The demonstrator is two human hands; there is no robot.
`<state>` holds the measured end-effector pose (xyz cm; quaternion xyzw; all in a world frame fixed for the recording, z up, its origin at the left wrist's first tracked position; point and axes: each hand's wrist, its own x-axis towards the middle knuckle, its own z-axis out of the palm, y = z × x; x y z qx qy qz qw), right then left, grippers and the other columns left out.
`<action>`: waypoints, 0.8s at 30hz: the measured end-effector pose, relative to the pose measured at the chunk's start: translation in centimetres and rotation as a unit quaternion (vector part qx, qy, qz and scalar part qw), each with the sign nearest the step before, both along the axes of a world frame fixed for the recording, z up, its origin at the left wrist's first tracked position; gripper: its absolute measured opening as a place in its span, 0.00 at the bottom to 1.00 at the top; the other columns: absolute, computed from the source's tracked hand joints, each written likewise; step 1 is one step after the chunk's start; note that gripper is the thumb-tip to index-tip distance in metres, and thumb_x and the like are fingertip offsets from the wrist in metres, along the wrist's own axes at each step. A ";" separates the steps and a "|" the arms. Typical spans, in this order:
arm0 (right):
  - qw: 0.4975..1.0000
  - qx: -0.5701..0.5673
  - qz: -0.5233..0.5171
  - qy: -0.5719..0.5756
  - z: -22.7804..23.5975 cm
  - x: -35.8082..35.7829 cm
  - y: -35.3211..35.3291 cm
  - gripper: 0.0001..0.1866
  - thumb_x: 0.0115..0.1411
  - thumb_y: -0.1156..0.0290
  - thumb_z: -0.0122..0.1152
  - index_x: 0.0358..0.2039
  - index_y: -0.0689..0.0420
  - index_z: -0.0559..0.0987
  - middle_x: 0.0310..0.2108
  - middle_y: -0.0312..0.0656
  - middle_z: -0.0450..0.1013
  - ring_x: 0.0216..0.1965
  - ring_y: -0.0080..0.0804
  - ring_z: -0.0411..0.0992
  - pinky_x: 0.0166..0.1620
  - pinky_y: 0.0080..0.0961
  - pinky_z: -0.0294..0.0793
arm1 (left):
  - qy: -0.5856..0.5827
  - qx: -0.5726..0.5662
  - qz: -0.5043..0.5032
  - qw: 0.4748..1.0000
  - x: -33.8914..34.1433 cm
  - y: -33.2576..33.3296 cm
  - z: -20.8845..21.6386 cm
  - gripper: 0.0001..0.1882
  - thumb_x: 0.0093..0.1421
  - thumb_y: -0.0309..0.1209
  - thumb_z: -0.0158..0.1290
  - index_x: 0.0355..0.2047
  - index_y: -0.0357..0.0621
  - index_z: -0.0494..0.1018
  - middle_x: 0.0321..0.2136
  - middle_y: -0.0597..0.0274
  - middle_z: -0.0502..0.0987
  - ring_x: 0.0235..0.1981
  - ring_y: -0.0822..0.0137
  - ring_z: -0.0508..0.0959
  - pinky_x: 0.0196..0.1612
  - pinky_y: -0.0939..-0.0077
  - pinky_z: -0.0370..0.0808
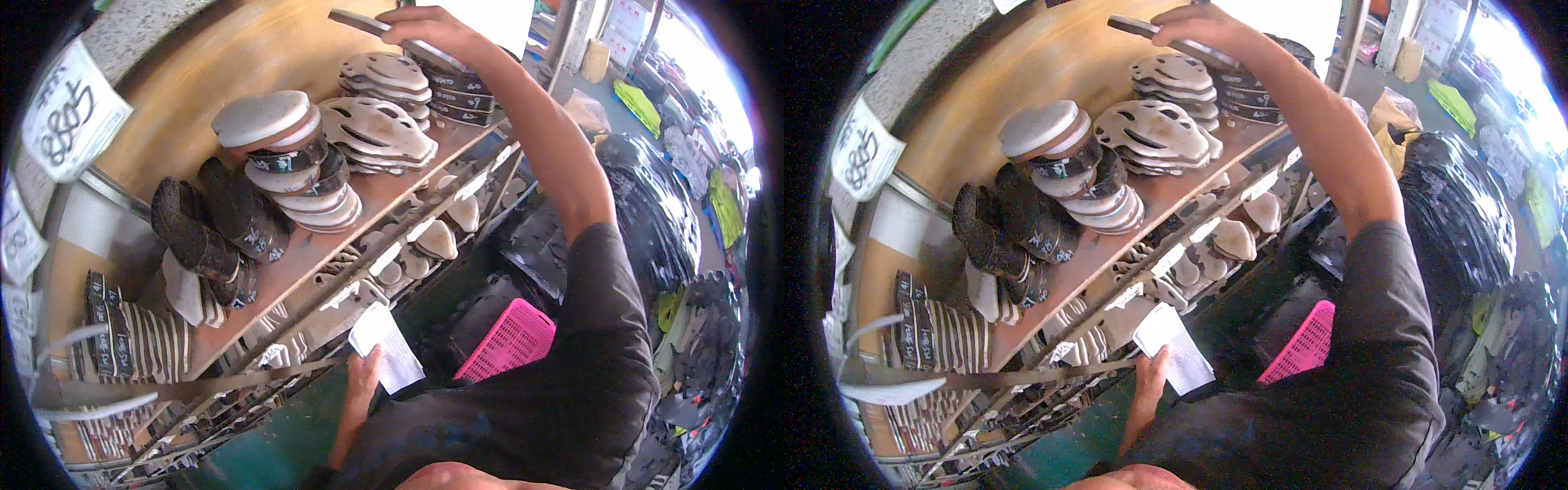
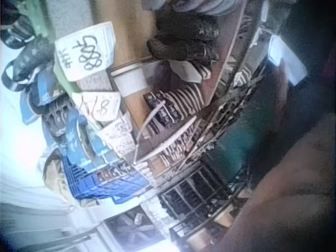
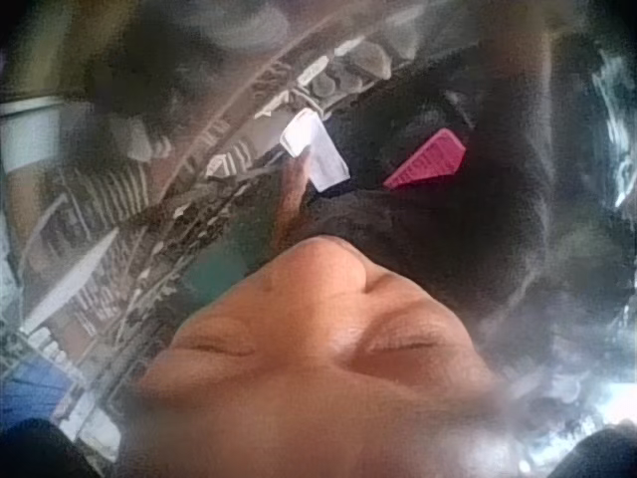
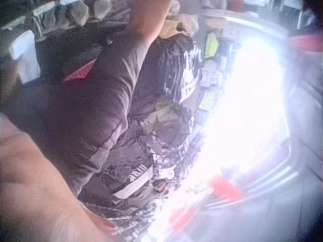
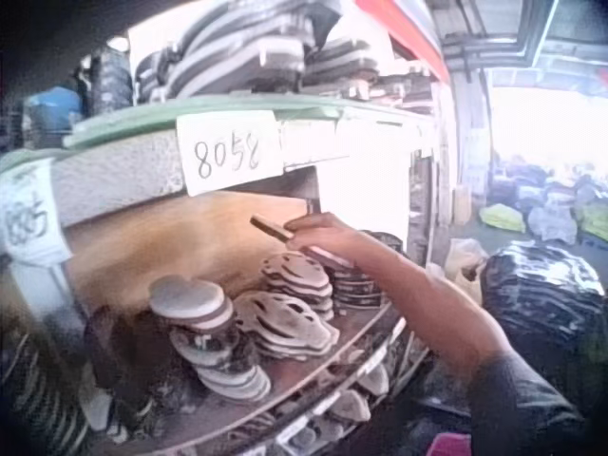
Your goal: The person picks individual slippers from a shelf, briefly turns them over to view the sole, and places them into a pink basket. The person repeats this process for several slippers while holding a paper list in the other hand.
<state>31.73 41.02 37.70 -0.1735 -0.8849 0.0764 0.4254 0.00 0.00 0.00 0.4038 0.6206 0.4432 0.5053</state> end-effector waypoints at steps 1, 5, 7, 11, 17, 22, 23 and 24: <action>0.987 -0.144 -0.073 0.017 -0.6 1.3 -1.8 0.31 0.58 0.52 0.66 0.61 0.49 0.76 0.55 0.51 0.77 0.54 0.42 0.76 0.63 0.40 0.71 | 0.002 -0.001 -0.004 1.000 0.2 -0.5 0.4 0.19 0.66 0.33 0.58 0.50 0.29 0.78 0.43 0.56 0.83 0.45 0.67 0.80 0.50 0.68 0.75; 0.858 -0.468 -0.008 0.214 -5.5 6.4 -9.6 0.39 0.57 0.54 0.66 0.67 0.58 0.70 0.56 0.50 0.76 0.55 0.38 0.77 0.61 0.37 0.76 | -0.026 0.004 -0.016 1.000 1.9 -2.8 1.5 0.17 0.67 0.31 0.56 0.48 0.27 0.78 0.42 0.57 0.83 0.44 0.68 0.80 0.48 0.69 0.75; 0.719 -0.574 0.222 0.321 -9.1 7.9 -13.3 0.41 0.58 0.55 0.66 0.68 0.60 0.67 0.58 0.55 0.74 0.56 0.44 0.76 0.61 0.41 0.77 | -0.015 0.007 -0.035 0.999 3.2 -3.8 2.0 0.17 0.67 0.31 0.55 0.48 0.27 0.77 0.42 0.58 0.82 0.43 0.68 0.80 0.48 0.70 0.75; 0.541 -0.544 0.465 0.441 -16.3 8.7 -22.1 0.48 0.58 0.50 0.67 0.72 0.61 0.59 0.70 0.62 0.58 0.68 0.72 0.59 0.67 0.73 0.58 | 0.013 -0.020 -0.095 0.995 5.0 -6.3 3.0 0.17 0.66 0.32 0.55 0.48 0.28 0.78 0.41 0.59 0.82 0.42 0.69 0.79 0.46 0.70 0.75; 0.392 -0.491 0.528 0.571 -22.8 9.9 -32.6 0.49 0.59 0.47 0.64 0.74 0.58 0.57 0.69 0.65 0.58 0.66 0.74 0.60 0.64 0.73 0.64 | -0.011 -0.052 -0.137 0.989 8.7 -9.0 3.4 0.20 0.65 0.34 0.57 0.49 0.28 0.78 0.44 0.55 0.82 0.44 0.66 0.80 0.49 0.69 0.75; 0.411 -0.537 0.254 0.691 -37.1 12.2 -40.5 0.40 0.62 0.53 0.60 0.69 0.61 0.63 0.58 0.61 0.72 0.52 0.57 0.77 0.52 0.56 0.81 | 0.100 -0.170 -0.249 0.948 9.3 -10.4 2.9 0.29 0.68 0.36 0.56 0.62 0.27 0.68 0.55 0.52 0.77 0.54 0.60 0.75 0.60 0.66 0.69; 0.395 -0.563 0.165 0.707 -40.8 12.0 -42.1 0.37 0.63 0.55 0.60 0.67 0.62 0.65 0.54 0.58 0.75 0.48 0.51 0.79 0.48 0.51 0.84 | 0.079 -0.173 -0.221 0.957 9.8 -10.8 2.3 0.24 0.67 0.33 0.56 0.58 0.28 0.72 0.53 0.54 0.79 0.52 0.62 0.77 0.58 0.67 0.71; 0.458 -0.534 0.072 0.707 -44.3 11.4 -44.7 0.32 0.64 0.58 0.59 0.64 0.62 0.68 0.46 0.49 0.78 0.42 0.38 0.81 0.45 0.43 0.86 | 0.082 -0.182 -0.230 0.953 10.1 -11.0 1.6 0.24 0.67 0.32 0.56 0.58 0.28 0.72 0.53 0.54 0.78 0.52 0.62 0.76 0.58 0.67 0.70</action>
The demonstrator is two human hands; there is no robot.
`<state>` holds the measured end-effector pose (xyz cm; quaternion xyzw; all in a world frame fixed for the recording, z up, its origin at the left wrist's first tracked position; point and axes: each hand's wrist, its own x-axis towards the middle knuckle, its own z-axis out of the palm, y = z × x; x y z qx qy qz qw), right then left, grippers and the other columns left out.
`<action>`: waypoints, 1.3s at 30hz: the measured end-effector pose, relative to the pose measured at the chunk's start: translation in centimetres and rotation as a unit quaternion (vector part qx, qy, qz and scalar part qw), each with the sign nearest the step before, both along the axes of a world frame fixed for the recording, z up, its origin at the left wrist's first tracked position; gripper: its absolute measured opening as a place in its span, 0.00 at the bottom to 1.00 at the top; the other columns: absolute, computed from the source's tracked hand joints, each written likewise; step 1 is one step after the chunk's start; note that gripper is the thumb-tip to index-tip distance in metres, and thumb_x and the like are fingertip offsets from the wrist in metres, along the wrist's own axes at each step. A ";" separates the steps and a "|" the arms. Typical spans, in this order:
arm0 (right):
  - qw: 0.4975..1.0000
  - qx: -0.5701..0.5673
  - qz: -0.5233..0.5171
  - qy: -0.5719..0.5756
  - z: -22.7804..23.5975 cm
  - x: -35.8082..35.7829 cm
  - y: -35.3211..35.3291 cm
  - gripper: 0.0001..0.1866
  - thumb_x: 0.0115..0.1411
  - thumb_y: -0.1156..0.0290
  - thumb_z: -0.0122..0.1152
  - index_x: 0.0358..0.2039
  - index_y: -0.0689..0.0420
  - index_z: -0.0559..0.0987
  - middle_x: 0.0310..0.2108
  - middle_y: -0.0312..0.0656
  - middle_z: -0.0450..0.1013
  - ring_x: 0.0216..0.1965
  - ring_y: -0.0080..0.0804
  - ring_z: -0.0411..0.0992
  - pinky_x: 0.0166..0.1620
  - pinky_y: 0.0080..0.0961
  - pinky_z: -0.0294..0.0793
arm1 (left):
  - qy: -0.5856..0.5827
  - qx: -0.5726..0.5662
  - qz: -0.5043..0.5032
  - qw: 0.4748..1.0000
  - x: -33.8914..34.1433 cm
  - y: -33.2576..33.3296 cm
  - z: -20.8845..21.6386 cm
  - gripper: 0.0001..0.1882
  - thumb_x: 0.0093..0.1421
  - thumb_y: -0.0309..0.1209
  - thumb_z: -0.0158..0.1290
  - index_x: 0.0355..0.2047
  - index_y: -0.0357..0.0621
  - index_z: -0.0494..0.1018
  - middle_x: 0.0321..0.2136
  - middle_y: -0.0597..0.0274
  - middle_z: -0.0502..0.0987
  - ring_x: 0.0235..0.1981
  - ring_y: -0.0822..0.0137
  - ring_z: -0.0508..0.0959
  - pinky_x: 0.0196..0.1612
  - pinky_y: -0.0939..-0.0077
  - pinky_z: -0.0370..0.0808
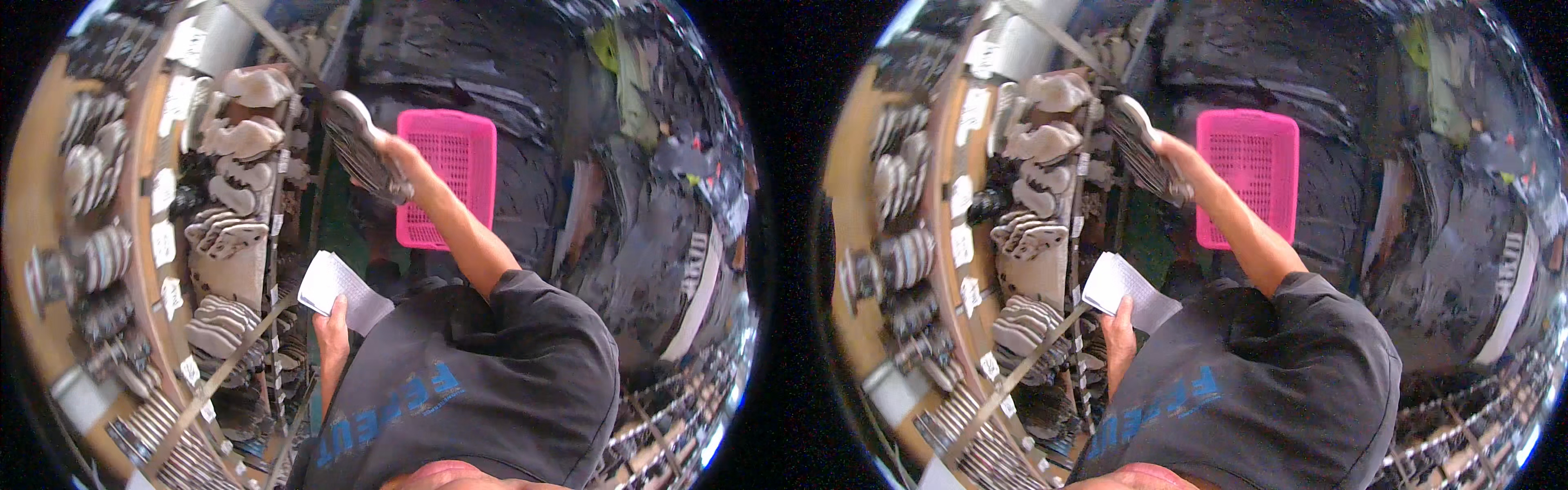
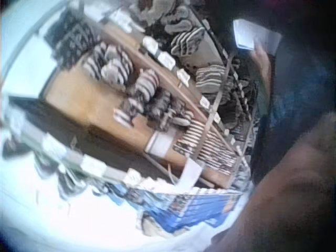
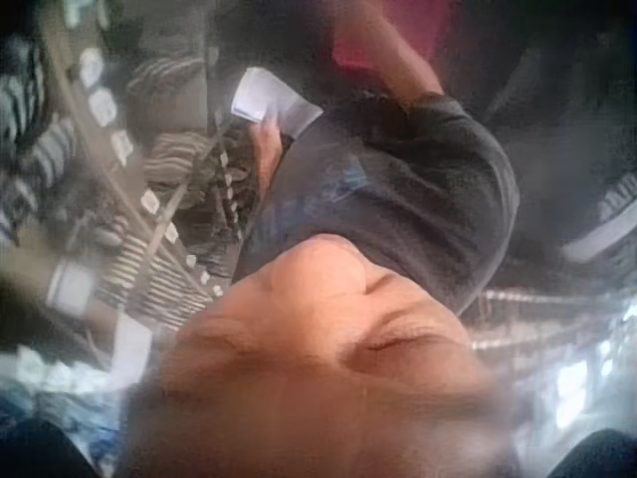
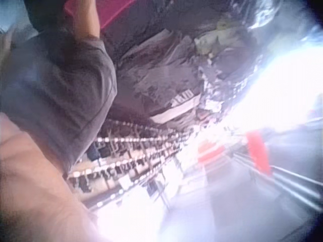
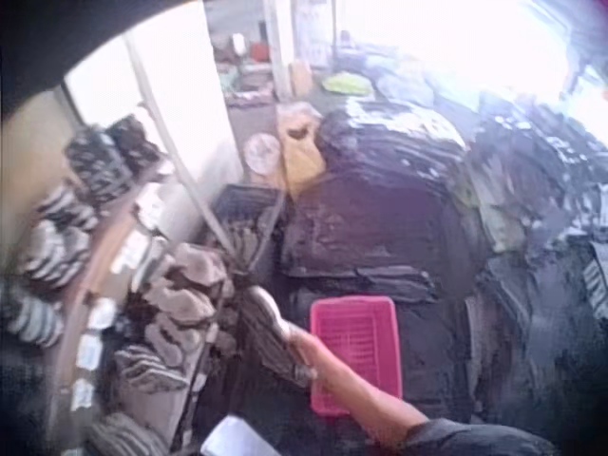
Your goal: The person picks individual slippers from a shelf, briefly turns them over to view the sole, and places them into a pink basket. The person repeats this process for several slippers while holding a paper list in the other hand.
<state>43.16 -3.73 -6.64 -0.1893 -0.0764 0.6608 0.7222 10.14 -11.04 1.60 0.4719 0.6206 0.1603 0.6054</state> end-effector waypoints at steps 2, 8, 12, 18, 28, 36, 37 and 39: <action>0.977 -0.209 -0.009 -0.031 -7.0 -1.0 -3.4 0.30 0.64 0.61 0.60 0.65 0.58 0.71 0.42 0.40 0.78 0.36 0.28 0.78 0.36 0.31 0.81 | 0.003 -0.009 -0.025 1.000 -0.1 0.2 -1.5 0.22 0.68 0.31 0.55 0.58 0.28 0.72 0.53 0.54 0.78 0.53 0.62 0.76 0.59 0.67 0.70; 0.813 -0.508 -0.063 -0.277 -24.2 0.8 -12.4 0.32 0.55 0.64 0.72 0.61 0.57 0.79 0.37 0.37 0.79 0.32 0.25 0.75 0.36 0.26 0.74 | 0.022 -0.115 -0.038 0.992 -1.5 3.4 -9.0 0.26 0.67 0.26 0.54 0.63 0.29 0.66 0.57 0.53 0.74 0.58 0.60 0.74 0.63 0.66 0.67; 0.608 -0.519 -0.015 -0.601 -36.8 5.3 -12.6 0.33 0.48 0.59 0.70 0.58 0.52 0.80 0.50 0.48 0.78 0.48 0.44 0.76 0.54 0.40 0.75 | 0.080 -0.140 -0.059 0.985 -1.8 5.0 -15.9 0.29 0.65 0.27 0.55 0.64 0.30 0.64 0.58 0.52 0.73 0.57 0.60 0.74 0.63 0.66 0.68; 0.427 -0.423 -0.155 -0.784 -49.3 6.4 -9.5 0.38 0.46 0.55 0.72 0.60 0.50 0.77 0.61 0.47 0.69 0.60 0.54 0.67 0.63 0.51 0.66 | 0.165 -0.236 -0.039 0.957 -1.9 5.4 -20.9 0.26 0.66 0.29 0.56 0.62 0.29 0.68 0.57 0.52 0.75 0.56 0.60 0.75 0.61 0.65 0.69; 0.574 -0.498 0.146 -0.633 -42.1 9.0 -6.3 0.24 0.67 0.54 0.58 0.57 0.53 0.78 0.49 0.50 0.80 0.48 0.52 0.79 0.48 0.49 0.79 | 0.221 -0.186 -0.023 0.957 -1.2 4.4 -17.1 0.21 0.63 0.41 0.62 0.39 0.30 0.82 0.31 0.58 0.84 0.33 0.67 0.81 0.39 0.65 0.77; 0.707 -0.203 0.012 -0.677 -4.8 9.6 6.8 0.20 0.63 0.66 0.65 0.52 0.64 0.81 0.44 0.48 0.82 0.45 0.33 0.80 0.49 0.31 0.78 | 0.038 -0.104 -0.116 0.987 3.4 6.4 -8.4 0.21 0.69 0.43 0.55 0.50 0.38 0.80 0.41 0.60 0.83 0.43 0.67 0.80 0.48 0.66 0.77; 0.718 -0.156 -0.027 -0.678 0.2 8.7 9.9 0.20 0.63 0.67 0.66 0.52 0.64 0.81 0.42 0.45 0.82 0.43 0.29 0.80 0.48 0.28 0.77 | 0.021 -0.092 -0.098 0.991 3.5 7.0 -7.5 0.22 0.68 0.45 0.56 0.49 0.38 0.81 0.40 0.60 0.83 0.42 0.68 0.80 0.47 0.66 0.77; 0.727 -0.004 -0.081 -0.682 10.8 7.2 14.5 0.18 0.63 0.71 0.65 0.52 0.63 0.81 0.40 0.40 0.81 0.41 0.22 0.77 0.47 0.24 0.77 | -0.020 -0.049 -0.062 0.997 3.3 7.8 -5.3 0.22 0.66 0.46 0.58 0.47 0.37 0.81 0.38 0.61 0.83 0.40 0.68 0.80 0.45 0.66 0.78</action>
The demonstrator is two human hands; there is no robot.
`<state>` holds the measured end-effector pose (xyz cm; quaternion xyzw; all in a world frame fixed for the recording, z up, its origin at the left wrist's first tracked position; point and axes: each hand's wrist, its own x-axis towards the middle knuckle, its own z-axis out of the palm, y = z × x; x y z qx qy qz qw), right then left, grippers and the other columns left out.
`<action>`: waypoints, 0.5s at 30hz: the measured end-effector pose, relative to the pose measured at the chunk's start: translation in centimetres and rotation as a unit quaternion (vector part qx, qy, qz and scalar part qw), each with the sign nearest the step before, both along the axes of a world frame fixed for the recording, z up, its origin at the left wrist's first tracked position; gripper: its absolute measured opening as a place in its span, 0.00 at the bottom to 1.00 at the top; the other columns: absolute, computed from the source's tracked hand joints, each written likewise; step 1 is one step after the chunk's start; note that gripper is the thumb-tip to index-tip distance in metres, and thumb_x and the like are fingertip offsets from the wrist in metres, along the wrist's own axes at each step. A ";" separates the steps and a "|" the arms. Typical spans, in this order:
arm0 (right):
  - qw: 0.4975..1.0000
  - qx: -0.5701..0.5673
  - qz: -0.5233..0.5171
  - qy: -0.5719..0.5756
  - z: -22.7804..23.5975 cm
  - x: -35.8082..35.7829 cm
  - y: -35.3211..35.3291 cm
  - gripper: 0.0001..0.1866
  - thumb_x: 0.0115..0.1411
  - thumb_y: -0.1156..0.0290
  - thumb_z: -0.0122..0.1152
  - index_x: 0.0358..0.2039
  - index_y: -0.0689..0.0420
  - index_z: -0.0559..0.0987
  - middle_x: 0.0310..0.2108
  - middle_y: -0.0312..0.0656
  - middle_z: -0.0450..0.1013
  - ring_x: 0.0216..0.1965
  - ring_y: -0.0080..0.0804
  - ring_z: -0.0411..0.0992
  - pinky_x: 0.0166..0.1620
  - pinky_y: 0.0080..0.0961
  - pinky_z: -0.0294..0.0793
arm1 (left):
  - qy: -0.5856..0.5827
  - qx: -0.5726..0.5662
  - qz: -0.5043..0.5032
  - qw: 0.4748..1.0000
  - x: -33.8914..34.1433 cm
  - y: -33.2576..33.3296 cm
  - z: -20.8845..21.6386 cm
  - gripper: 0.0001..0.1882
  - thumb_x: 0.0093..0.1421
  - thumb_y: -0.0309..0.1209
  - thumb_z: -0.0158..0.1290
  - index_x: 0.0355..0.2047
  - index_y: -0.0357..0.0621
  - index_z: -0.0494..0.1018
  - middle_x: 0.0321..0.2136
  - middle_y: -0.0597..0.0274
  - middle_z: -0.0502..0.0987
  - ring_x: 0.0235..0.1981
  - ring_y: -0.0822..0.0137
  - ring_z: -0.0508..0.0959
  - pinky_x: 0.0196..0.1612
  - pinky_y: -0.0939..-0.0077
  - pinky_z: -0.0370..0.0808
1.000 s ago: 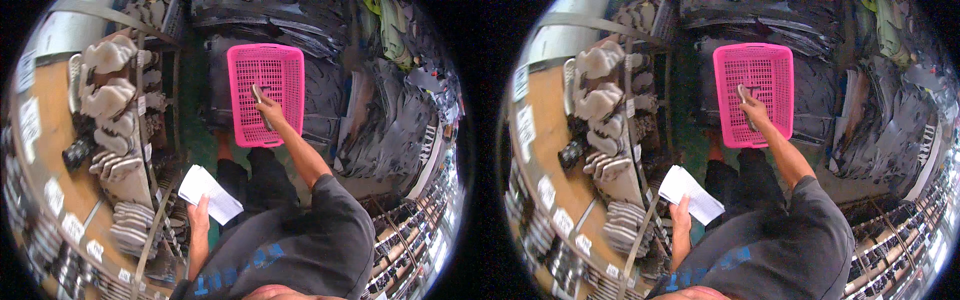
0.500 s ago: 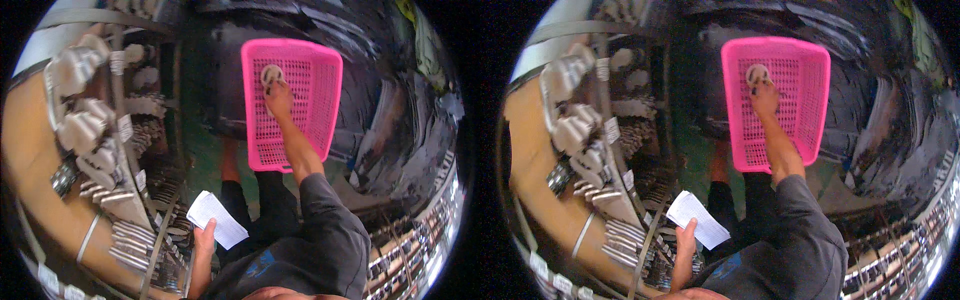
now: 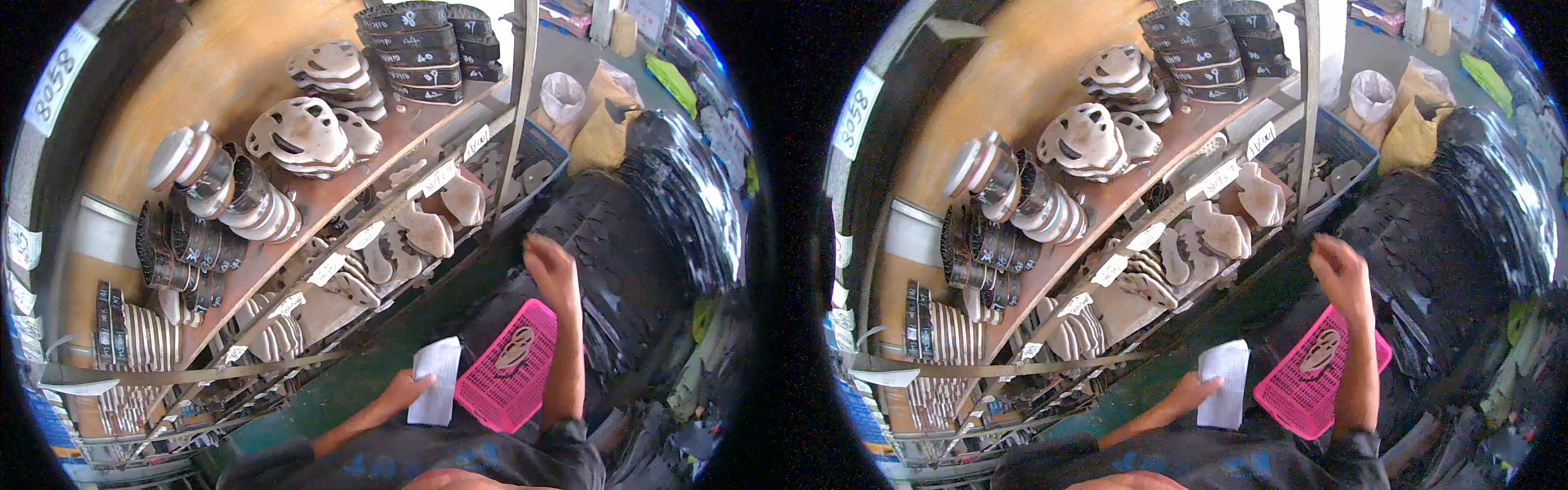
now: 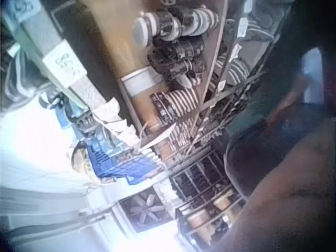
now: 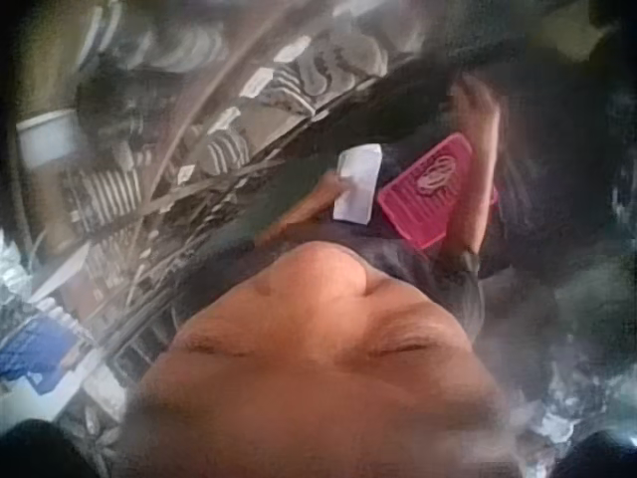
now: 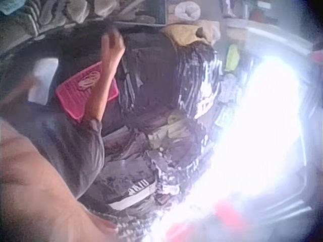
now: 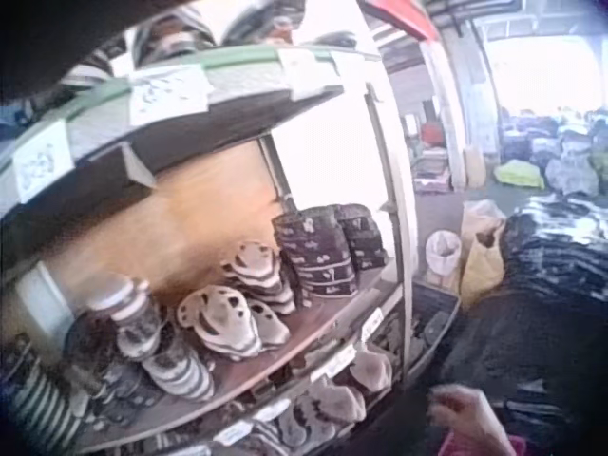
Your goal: The person picks individual slippers from a shelf, briefly turns them over to view the sole, and places them into a pink basket. The person repeats this process for several slippers while holding a paper list in the other hand.
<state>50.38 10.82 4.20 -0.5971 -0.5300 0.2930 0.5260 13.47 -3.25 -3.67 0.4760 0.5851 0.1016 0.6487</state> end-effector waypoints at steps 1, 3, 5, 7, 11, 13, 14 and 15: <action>0.994 0.058 0.041 -0.078 4.6 -0.7 2.2 0.18 0.62 0.72 0.66 0.52 0.62 0.82 0.39 0.41 0.81 0.39 0.22 0.77 0.46 0.24 0.77 | 0.008 0.001 0.004 1.000 -0.6 0.8 0.7 0.23 0.66 0.46 0.59 0.47 0.36 0.81 0.38 0.62 0.83 0.39 0.69 0.80 0.45 0.67 0.78; 0.981 0.121 0.134 -0.072 12.4 -2.9 6.7 0.15 0.63 0.71 0.65 0.50 0.61 0.83 0.37 0.43 0.80 0.38 0.22 0.77 0.43 0.25 0.77 | 0.020 0.046 0.046 0.998 -1.7 1.8 1.8 0.21 0.65 0.44 0.59 0.46 0.36 0.81 0.36 0.60 0.83 0.37 0.68 0.81 0.44 0.67 0.78; 0.969 0.138 0.190 -0.082 18.3 -5.9 12.5 0.16 0.65 0.69 0.66 0.51 0.61 0.82 0.42 0.41 0.80 0.44 0.23 0.77 0.49 0.25 0.77 | 0.014 0.095 0.092 0.991 -3.2 2.5 2.7 0.21 0.65 0.43 0.58 0.45 0.36 0.81 0.34 0.58 0.84 0.36 0.67 0.81 0.42 0.66 0.77; 0.928 0.195 0.197 -0.250 23.6 -8.9 19.7 0.19 0.67 0.62 0.65 0.53 0.60 0.82 0.41 0.38 0.81 0.44 0.26 0.78 0.51 0.27 0.78 | 0.012 0.120 0.141 0.983 -4.8 3.0 3.4 0.20 0.65 0.42 0.58 0.47 0.35 0.81 0.36 0.60 0.83 0.37 0.69 0.80 0.42 0.67 0.76; 0.895 0.258 0.208 -0.298 30.1 -15.9 29.9 0.14 0.58 0.62 0.61 0.34 0.62 0.83 0.31 0.55 0.79 0.36 0.42 0.80 0.42 0.35 0.78 | 0.008 0.107 0.197 0.974 -7.7 3.1 4.3 0.19 0.66 0.35 0.57 0.51 0.32 0.77 0.42 0.60 0.82 0.41 0.69 0.79 0.45 0.69 0.75; 0.878 0.307 0.226 -0.289 30.8 -18.2 31.7 0.13 0.59 0.64 0.61 0.32 0.62 0.84 0.27 0.49 0.79 0.31 0.34 0.79 0.39 0.30 0.78 | 0.015 0.142 0.239 0.960 -8.5 2.9 4.4 0.19 0.65 0.36 0.58 0.49 0.32 0.79 0.40 0.59 0.84 0.40 0.69 0.80 0.44 0.68 0.76; 0.889 0.304 0.239 -0.243 30.4 -19.1 31.8 0.13 0.60 0.64 0.61 0.33 0.62 0.84 0.28 0.48 0.80 0.31 0.32 0.78 0.39 0.30 0.78 | -0.002 0.168 0.258 0.951 -8.9 2.7 4.4 0.19 0.65 0.36 0.58 0.48 0.32 0.80 0.39 0.59 0.84 0.39 0.69 0.81 0.43 0.68 0.76; 0.898 0.302 0.251 -0.197 29.9 -19.8 31.5 0.12 0.61 0.65 0.61 0.34 0.62 0.84 0.28 0.47 0.81 0.31 0.30 0.78 0.39 0.29 0.78 | -0.002 0.170 0.281 0.945 -9.3 2.6 4.5 0.18 0.65 0.35 0.58 0.46 0.31 0.80 0.38 0.58 0.85 0.39 0.69 0.82 0.42 0.69 0.76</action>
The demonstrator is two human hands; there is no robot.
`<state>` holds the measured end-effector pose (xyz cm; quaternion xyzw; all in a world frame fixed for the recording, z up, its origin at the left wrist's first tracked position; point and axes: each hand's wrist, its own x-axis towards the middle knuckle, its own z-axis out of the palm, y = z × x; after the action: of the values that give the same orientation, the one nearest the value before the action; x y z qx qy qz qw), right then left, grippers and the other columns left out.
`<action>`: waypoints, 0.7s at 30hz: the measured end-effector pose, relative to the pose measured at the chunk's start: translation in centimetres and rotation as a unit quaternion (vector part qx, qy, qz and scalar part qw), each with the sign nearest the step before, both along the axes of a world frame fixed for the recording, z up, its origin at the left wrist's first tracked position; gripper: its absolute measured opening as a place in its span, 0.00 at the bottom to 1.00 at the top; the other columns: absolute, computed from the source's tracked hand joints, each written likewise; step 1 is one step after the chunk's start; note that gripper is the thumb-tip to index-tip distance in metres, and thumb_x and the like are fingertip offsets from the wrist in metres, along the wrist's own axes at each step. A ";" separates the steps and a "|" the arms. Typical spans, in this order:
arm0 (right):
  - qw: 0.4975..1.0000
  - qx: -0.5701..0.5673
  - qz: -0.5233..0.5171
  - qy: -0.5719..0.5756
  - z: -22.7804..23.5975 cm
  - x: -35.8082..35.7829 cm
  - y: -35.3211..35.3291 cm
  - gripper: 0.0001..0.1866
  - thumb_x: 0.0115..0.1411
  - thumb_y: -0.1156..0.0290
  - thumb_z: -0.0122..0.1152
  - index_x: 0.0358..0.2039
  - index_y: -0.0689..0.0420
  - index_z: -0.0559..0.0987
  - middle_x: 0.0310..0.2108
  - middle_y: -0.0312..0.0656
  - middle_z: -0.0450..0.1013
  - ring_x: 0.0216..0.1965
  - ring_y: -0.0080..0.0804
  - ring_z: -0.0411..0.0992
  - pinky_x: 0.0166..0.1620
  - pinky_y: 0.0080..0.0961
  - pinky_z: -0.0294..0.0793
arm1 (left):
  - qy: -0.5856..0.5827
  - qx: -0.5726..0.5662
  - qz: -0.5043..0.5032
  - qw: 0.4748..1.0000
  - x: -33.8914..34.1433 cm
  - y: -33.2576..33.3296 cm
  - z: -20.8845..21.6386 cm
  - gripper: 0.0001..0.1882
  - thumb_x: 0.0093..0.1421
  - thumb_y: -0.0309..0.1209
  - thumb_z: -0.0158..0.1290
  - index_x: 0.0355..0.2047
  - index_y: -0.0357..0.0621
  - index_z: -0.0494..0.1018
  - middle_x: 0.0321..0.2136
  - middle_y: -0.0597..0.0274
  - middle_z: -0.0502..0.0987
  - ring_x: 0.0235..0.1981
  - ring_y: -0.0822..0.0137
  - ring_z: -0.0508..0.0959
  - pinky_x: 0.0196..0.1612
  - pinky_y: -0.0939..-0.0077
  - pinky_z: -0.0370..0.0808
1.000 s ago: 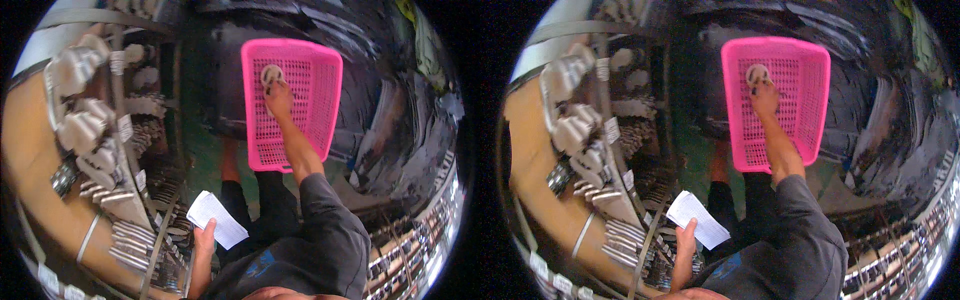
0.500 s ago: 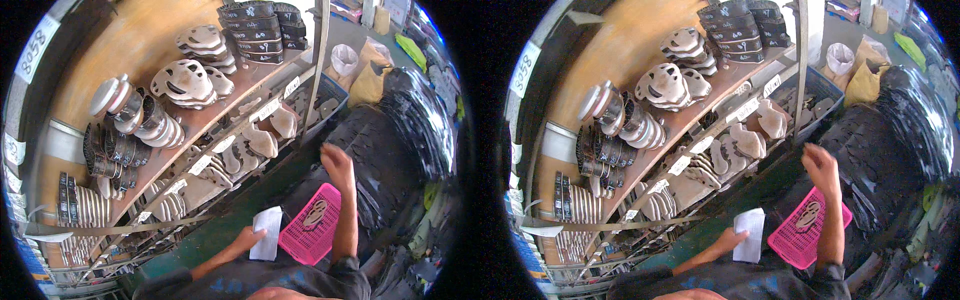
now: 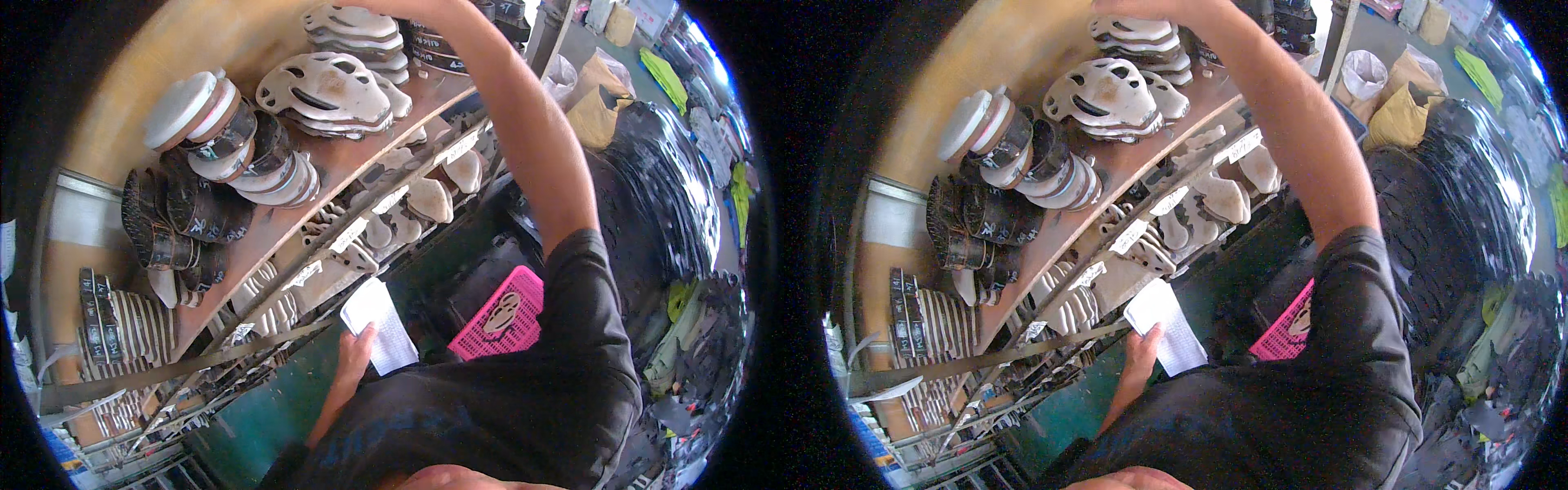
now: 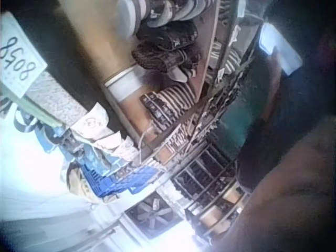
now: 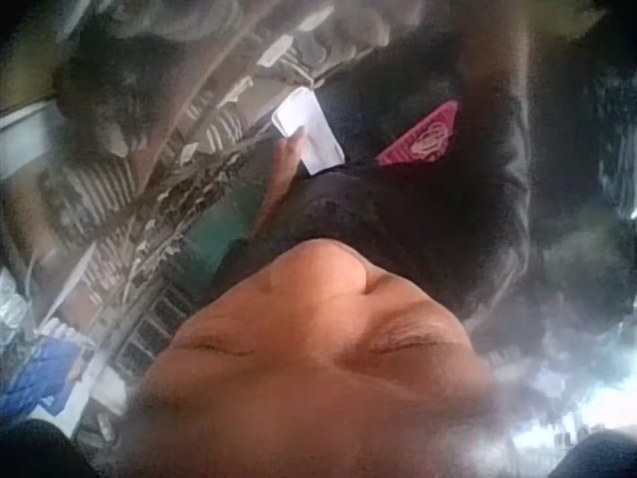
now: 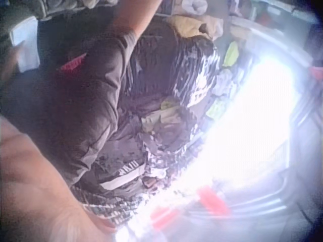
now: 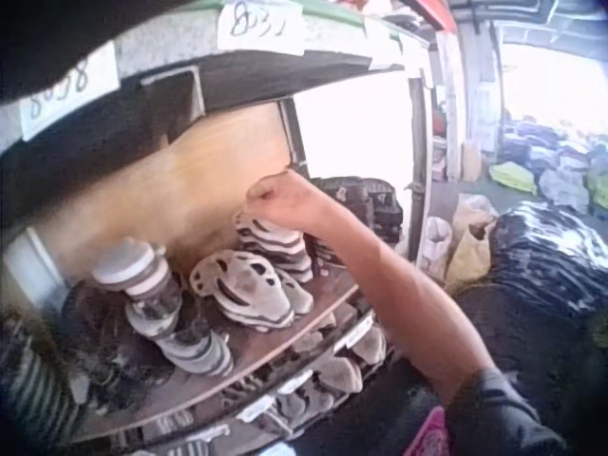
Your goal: The person picks individual slippers from a shelf, briefly turns them over to view the sole, and places them into a pink basket. The person repeats this process for several slippers while holding a paper list in the other hand.
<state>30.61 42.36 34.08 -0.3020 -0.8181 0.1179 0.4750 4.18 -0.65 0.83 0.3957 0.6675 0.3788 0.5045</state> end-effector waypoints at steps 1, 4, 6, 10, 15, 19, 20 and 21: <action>0.999 -0.018 0.022 0.040 -0.7 -0.4 -0.6 0.12 0.61 0.65 0.62 0.36 0.61 0.84 0.28 0.46 0.81 0.31 0.28 0.78 0.39 0.28 0.78 | 0.026 -0.014 -0.001 1.000 -0.5 0.0 0.1 0.18 0.65 0.35 0.58 0.46 0.30 0.80 0.38 0.58 0.85 0.38 0.69 0.82 0.42 0.69 0.76; 0.989 -0.079 0.013 0.123 -4.1 1.5 -4.2 0.16 0.62 0.63 0.66 0.44 0.61 0.84 0.33 0.47 0.82 0.37 0.28 0.79 0.43 0.28 0.78 | 0.052 -0.025 0.001 0.998 -1.4 -0.5 0.3 0.18 0.65 0.35 0.58 0.44 0.30 0.81 0.35 0.58 0.85 0.36 0.69 0.81 0.41 0.68 0.76; 0.969 -0.122 0.008 0.213 -7.7 2.9 -7.8 0.18 0.63 0.62 0.66 0.47 0.61 0.84 0.35 0.43 0.82 0.38 0.27 0.79 0.45 0.27 0.78 | 0.062 -0.055 -0.038 0.996 -1.6 -0.9 0.5 0.18 0.66 0.36 0.57 0.47 0.31 0.80 0.40 0.58 0.84 0.41 0.68 0.81 0.46 0.68 0.76; 0.919 -0.223 -0.101 0.308 -17.7 5.2 -17.7 0.15 0.65 0.63 0.65 0.42 0.63 0.85 0.33 0.35 0.81 0.35 0.21 0.76 0.41 0.23 0.77 | 0.054 -0.142 -0.085 0.985 -0.4 -1.7 0.3 0.19 0.67 0.37 0.56 0.49 0.31 0.79 0.43 0.58 0.83 0.44 0.67 0.80 0.49 0.66 0.76; 0.819 -0.419 -0.102 0.377 -30.0 3.5 -31.5 0.13 0.65 0.65 0.65 0.39 0.64 0.85 0.32 0.34 0.79 0.34 0.18 0.73 0.39 0.20 0.74 | 0.133 -0.131 -0.205 0.961 1.8 -2.4 1.2 0.21 0.67 0.39 0.57 0.52 0.33 0.77 0.43 0.59 0.83 0.44 0.65 0.79 0.49 0.65 0.76; 0.724 -0.558 -0.098 0.394 -35.3 1.4 -41.2 0.14 0.68 0.64 0.61 0.42 0.64 0.83 0.31 0.35 0.77 0.32 0.23 0.73 0.37 0.22 0.74 | 0.098 -0.049 -0.236 0.965 3.5 -2.8 2.4 0.21 0.68 0.35 0.55 0.56 0.34 0.74 0.45 0.61 0.81 0.46 0.66 0.78 0.53 0.68 0.73; 0.717 -0.554 -0.054 0.421 -35.9 1.2 -43.3 0.17 0.69 0.61 0.61 0.45 0.64 0.82 0.32 0.36 0.78 0.33 0.23 0.74 0.38 0.23 0.75 | 0.082 -0.058 -0.220 0.970 4.1 -3.0 2.6 0.21 0.68 0.35 0.55 0.57 0.33 0.74 0.46 0.61 0.80 0.47 0.67 0.77 0.53 0.68 0.73; 0.687 -0.589 -0.034 0.424 -36.3 1.1 -45.0 0.20 0.69 0.58 0.62 0.48 0.64 0.82 0.34 0.37 0.78 0.34 0.24 0.74 0.38 0.24 0.76 | 0.051 -0.043 -0.208 0.976 4.8 -3.4 2.8 0.21 0.68 0.34 0.54 0.57 0.33 0.74 0.47 0.61 0.80 0.48 0.67 0.77 0.54 0.68 0.72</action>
<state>31.67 -2.69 -2.20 -0.4656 -0.2811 0.6747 0.4990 8.94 -4.03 3.58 0.5228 0.6110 0.2153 0.5541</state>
